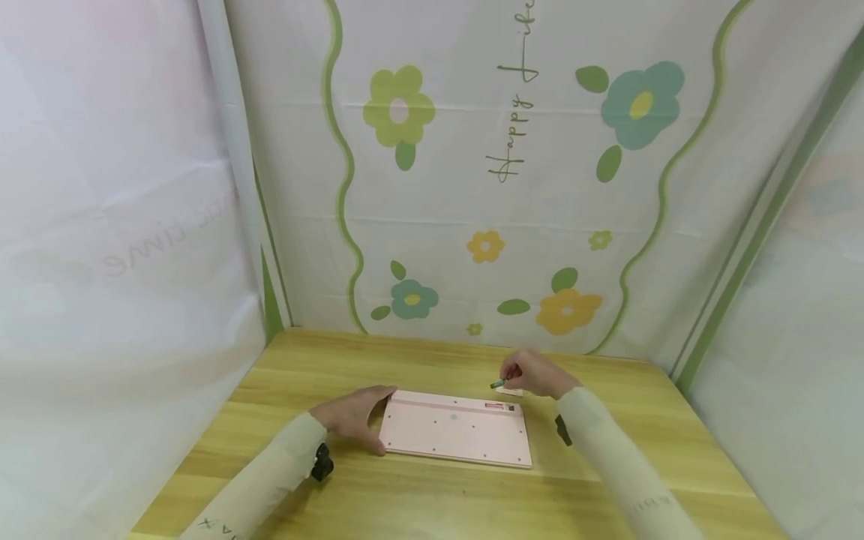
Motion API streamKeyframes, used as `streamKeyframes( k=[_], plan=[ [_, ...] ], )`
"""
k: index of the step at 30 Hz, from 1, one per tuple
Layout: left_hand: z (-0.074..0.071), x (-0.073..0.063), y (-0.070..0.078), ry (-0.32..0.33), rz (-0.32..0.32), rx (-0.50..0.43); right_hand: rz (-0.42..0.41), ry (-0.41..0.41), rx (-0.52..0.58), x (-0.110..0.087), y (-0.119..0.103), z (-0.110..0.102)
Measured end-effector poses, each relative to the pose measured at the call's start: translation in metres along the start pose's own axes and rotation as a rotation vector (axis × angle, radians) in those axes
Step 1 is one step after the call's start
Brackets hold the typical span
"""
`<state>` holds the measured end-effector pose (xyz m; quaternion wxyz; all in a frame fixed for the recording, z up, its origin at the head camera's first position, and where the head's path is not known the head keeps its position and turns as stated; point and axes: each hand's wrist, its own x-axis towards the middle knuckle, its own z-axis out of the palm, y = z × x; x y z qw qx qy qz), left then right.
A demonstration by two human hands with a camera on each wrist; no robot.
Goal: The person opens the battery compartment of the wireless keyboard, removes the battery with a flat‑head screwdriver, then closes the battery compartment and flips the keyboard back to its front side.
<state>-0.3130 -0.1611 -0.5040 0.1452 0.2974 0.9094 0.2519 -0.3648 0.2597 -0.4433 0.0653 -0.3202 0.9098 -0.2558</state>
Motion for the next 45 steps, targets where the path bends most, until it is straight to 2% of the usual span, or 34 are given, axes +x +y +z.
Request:
streamKeyframes(
  k=[7, 14, 18, 25, 31, 38, 45],
  plan=[
    [-0.004, -0.001, -0.003, 0.012, 0.003, 0.008, 0.022, 0.072, 0.011, 0.03, 0.006, 0.008],
    [0.0, -0.001, -0.008, 0.004, -0.001, 0.002, 0.038, 0.055, 0.084, 0.054, 0.015, 0.027],
    [0.001, 0.0, -0.009, 0.003, -0.005, -0.004, 0.082, 0.044, 0.083, 0.062, 0.021, 0.036],
    [0.0, 0.002, -0.008, -0.006, -0.014, -0.021, 0.089, 0.05, 0.033, 0.067, 0.025, 0.047],
    [0.001, 0.002, -0.006, -0.004, -0.012, -0.017, 0.186, 0.035, 0.061, 0.064, 0.026, 0.053],
    [0.001, 0.0, -0.002, -0.004, -0.016, -0.023, 0.205, 0.038, 0.013, 0.064, 0.03, 0.057],
    [0.002, 0.0, -0.003, -0.005, -0.015, -0.012, 0.209, 0.019, 0.034, 0.06, 0.03, 0.054]
  ],
)
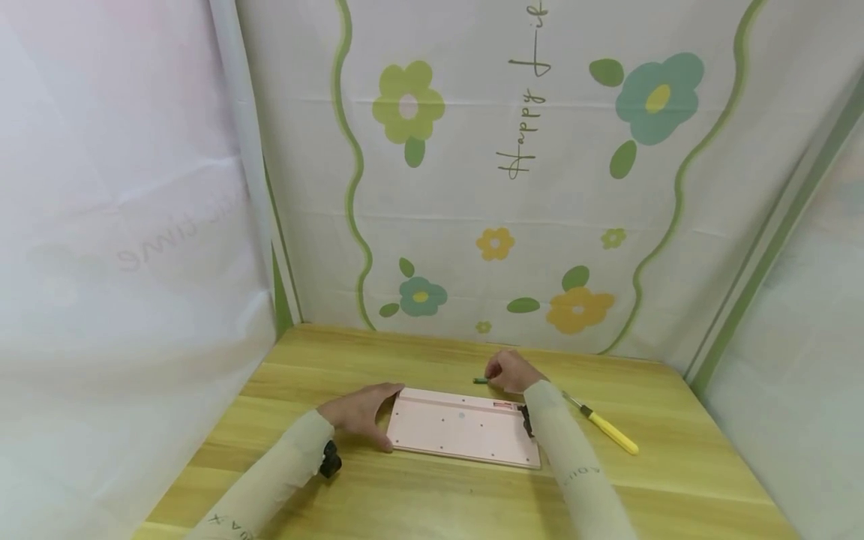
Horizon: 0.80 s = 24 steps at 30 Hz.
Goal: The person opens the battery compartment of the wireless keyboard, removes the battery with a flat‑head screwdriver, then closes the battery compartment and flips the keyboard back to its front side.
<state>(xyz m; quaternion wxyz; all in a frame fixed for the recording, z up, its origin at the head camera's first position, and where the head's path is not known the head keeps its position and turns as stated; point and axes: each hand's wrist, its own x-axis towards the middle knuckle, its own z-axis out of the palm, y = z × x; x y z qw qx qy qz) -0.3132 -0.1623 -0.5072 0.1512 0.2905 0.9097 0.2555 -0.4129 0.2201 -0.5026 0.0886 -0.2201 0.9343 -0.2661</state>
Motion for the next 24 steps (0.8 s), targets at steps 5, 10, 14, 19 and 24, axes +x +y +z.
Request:
streamKeyframes(
  k=[5, 10, 14, 19, 24],
  plan=[
    [0.002, 0.001, -0.001, -0.003, -0.006, -0.004, -0.028, 0.005, -0.018, -0.01, 0.003, -0.011],
    [0.0, 0.0, 0.002, 0.003, -0.005, -0.003, -0.064, 0.028, -0.085, -0.02, 0.012, -0.029],
    [0.0, 0.001, 0.001, 0.007, -0.007, 0.0, -0.131, 0.029, -0.111, -0.031, 0.019, -0.04],
    [0.0, 0.002, -0.001, 0.004, -0.011, 0.005, -0.129, 0.024, -0.095, -0.044, 0.026, -0.044],
    [0.0, 0.002, -0.002, 0.003, -0.007, -0.004, -0.134, 0.066, -0.088, -0.051, 0.035, -0.036]
  ],
)
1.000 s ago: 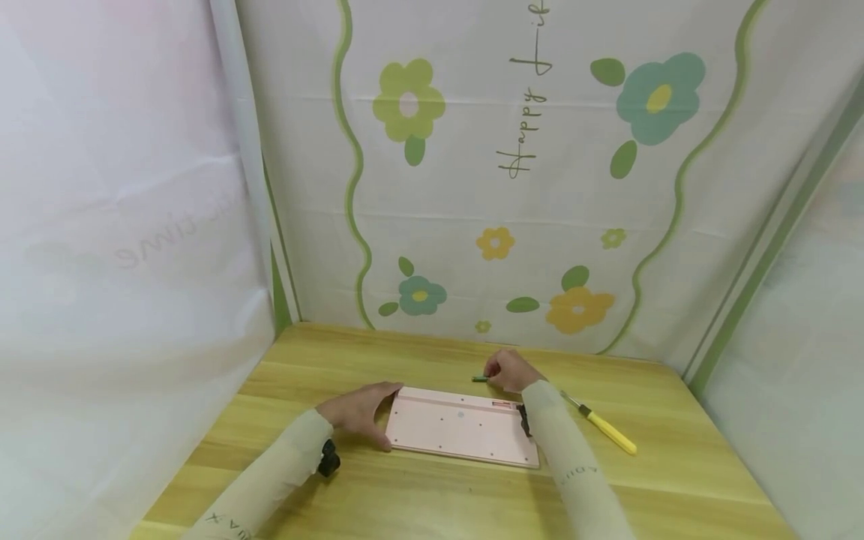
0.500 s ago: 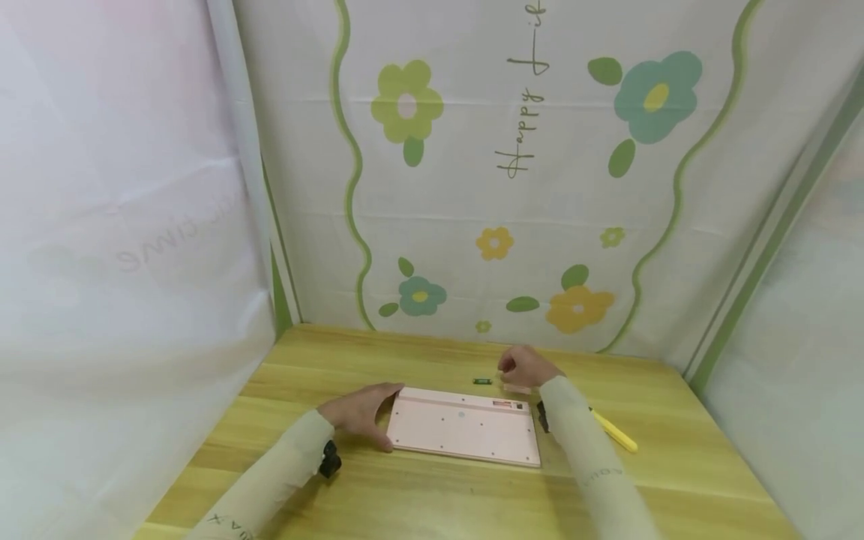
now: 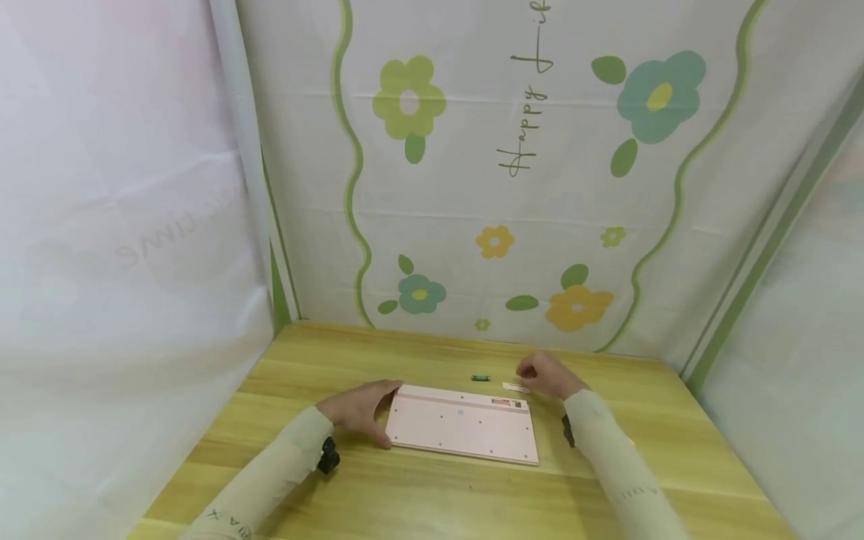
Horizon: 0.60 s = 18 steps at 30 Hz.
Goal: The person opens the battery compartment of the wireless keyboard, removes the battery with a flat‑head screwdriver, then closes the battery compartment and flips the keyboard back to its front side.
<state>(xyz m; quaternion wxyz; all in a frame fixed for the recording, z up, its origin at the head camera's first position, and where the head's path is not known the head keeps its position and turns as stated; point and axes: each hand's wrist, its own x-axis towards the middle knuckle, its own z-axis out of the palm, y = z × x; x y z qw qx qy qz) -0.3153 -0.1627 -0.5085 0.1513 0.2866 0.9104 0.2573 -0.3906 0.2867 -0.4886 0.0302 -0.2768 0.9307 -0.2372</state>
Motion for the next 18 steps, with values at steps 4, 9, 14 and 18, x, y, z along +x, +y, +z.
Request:
streamKeyframes(
  k=[4, 9, 14, 18],
  plan=[
    [0.001, 0.0, -0.001, -0.001, -0.002, 0.009, 0.001, 0.032, 0.011, -0.004, 0.004, 0.01],
    [0.0, 0.001, -0.002, -0.005, -0.007, 0.01, 0.014, 0.03, 0.008, -0.007, 0.008, 0.018],
    [0.0, 0.001, -0.003, -0.006, -0.013, 0.0, 0.017, 0.022, -0.025, -0.005, 0.007, 0.017],
    [0.001, 0.002, -0.004, 0.0, -0.012, 0.005, 0.018, -0.013, -0.034, -0.002, 0.004, 0.015]
  ],
)
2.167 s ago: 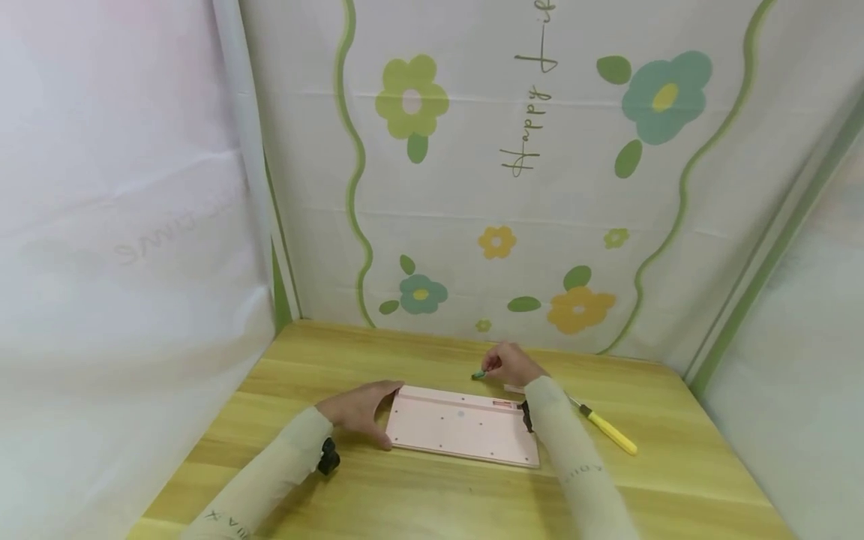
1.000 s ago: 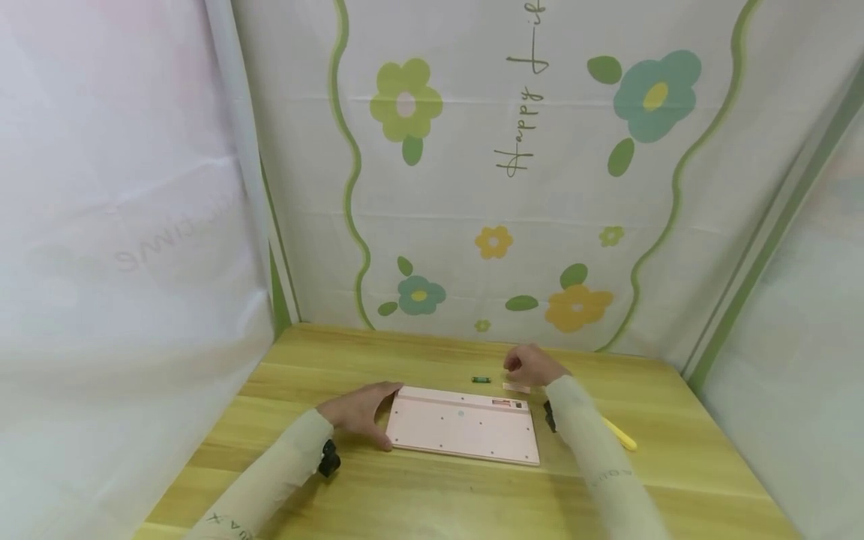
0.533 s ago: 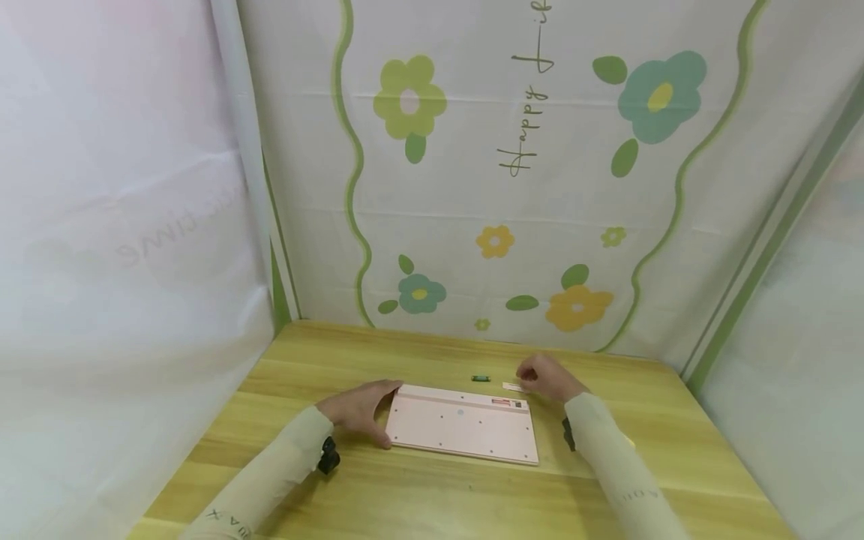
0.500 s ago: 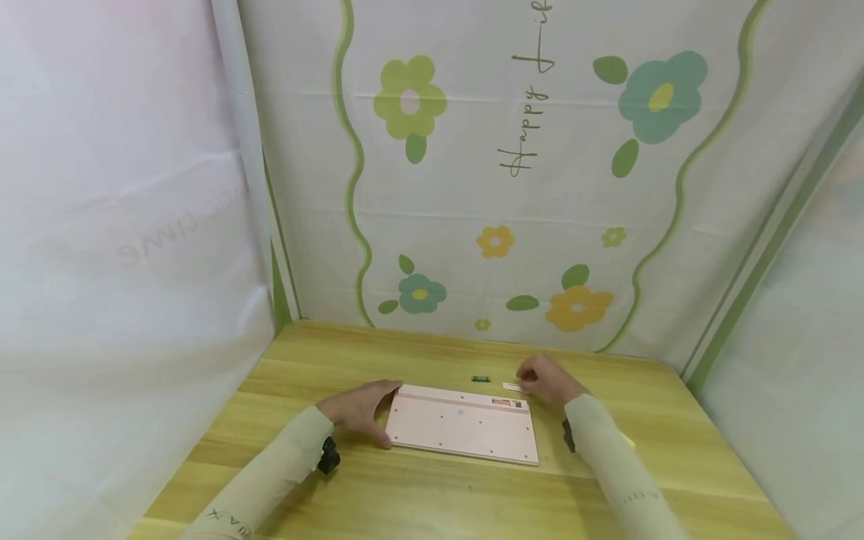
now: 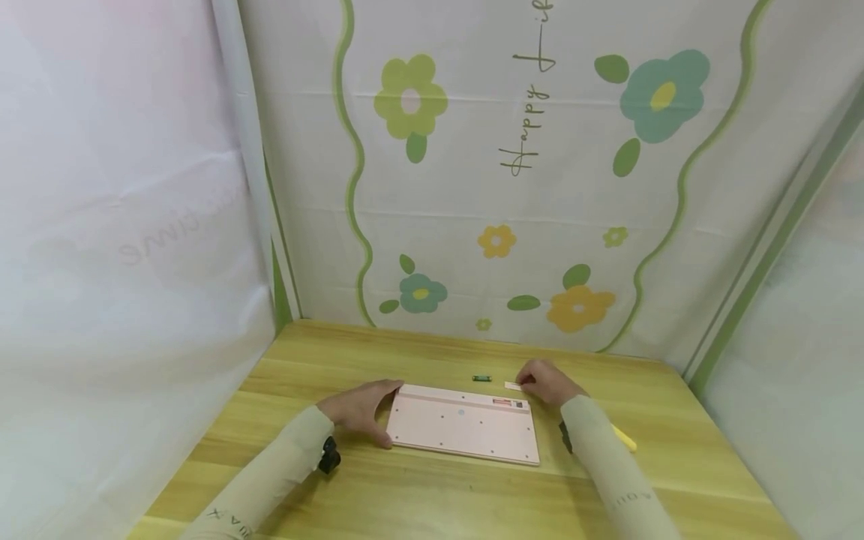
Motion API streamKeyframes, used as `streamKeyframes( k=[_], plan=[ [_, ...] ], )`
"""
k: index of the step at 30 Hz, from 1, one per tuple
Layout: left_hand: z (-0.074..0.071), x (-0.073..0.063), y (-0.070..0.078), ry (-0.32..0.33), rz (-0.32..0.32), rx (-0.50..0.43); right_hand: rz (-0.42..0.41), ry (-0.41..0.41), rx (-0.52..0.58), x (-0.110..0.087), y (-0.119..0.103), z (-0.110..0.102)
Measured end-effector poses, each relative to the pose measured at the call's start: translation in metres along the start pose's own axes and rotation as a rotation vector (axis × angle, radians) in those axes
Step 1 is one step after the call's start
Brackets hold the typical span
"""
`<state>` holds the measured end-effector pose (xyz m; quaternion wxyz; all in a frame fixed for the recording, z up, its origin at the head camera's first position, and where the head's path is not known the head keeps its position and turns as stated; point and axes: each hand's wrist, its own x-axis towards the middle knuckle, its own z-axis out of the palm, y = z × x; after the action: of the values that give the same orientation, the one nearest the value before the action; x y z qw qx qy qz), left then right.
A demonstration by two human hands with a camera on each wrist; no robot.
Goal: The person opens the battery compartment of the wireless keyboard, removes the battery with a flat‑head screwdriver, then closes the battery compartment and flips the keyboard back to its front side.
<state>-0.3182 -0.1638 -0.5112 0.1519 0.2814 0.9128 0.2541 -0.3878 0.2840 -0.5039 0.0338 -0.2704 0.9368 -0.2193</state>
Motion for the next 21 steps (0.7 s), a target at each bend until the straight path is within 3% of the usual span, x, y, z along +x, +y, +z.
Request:
streamKeyframes(
  k=[8, 15, 21],
  plan=[
    [0.0, -0.001, 0.003, 0.0, 0.008, 0.01, 0.063, -0.036, 0.026, 0.001, -0.002, -0.001],
    [-0.001, -0.004, 0.007, -0.002, 0.015, 0.015, -0.018, -0.062, 0.028, -0.007, -0.01, -0.014],
    [-0.002, -0.005, 0.009, 0.004, 0.032, 0.005, -0.031, -0.085, 0.057, -0.013, -0.027, -0.031]
  ],
)
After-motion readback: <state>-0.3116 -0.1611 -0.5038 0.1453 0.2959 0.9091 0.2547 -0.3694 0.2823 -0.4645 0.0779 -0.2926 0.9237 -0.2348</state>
